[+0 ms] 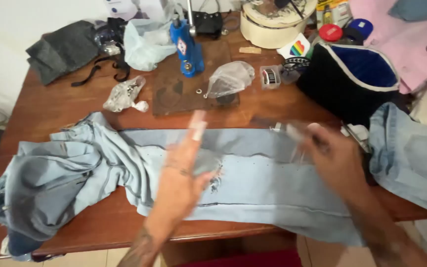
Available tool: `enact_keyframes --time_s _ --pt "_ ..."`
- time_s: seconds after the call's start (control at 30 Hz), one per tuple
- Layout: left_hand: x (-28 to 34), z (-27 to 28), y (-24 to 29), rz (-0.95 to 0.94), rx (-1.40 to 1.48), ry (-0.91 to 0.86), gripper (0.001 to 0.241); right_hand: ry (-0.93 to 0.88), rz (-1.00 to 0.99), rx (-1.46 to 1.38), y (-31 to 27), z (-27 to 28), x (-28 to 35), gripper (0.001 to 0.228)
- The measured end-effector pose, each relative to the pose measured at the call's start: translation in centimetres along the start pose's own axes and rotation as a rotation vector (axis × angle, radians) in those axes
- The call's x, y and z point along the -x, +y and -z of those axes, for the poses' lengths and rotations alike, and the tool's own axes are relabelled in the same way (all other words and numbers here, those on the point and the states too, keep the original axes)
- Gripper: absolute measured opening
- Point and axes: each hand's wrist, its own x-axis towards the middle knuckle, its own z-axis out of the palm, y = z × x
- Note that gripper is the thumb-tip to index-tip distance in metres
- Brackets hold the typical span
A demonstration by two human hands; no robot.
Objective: Marking and piercing holes in denim jeans using a marker and a hand tool on a workbench
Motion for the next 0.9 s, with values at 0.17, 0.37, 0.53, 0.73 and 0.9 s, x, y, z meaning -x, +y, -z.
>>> enact_keyframes --time_s 0.17,0.37,0.53,0.73,0.9 --pt "6.3 2.1 -10.1 0.381 -0.723 -0.258 0.085 0.131 0.413 0.398 12.4 -2.8 -11.9 0.025" --pt "10.9 2.5 -13.9 0.532 -0.801 -0.351 0.082 0.080 0.460 0.745 14.8 -7.5 -17.5 0.026" --pt "10.8 3.1 -13.1 0.564 -0.838 -0.360 0.083 0.307 0.620 1.031 11.6 -9.6 -18.5 0.058" --pt "2.3 3.9 -12.9 0.182 -0.791 -0.082 0.087 0.097 1.004 0.819 4.5 -15.9 -21.4 0.084" --pt "-3.2 7.0 -18.9 0.437 -0.906 -0.129 0.076 0.415 1.032 1.061 11.0 -18.5 -29.7 0.031"
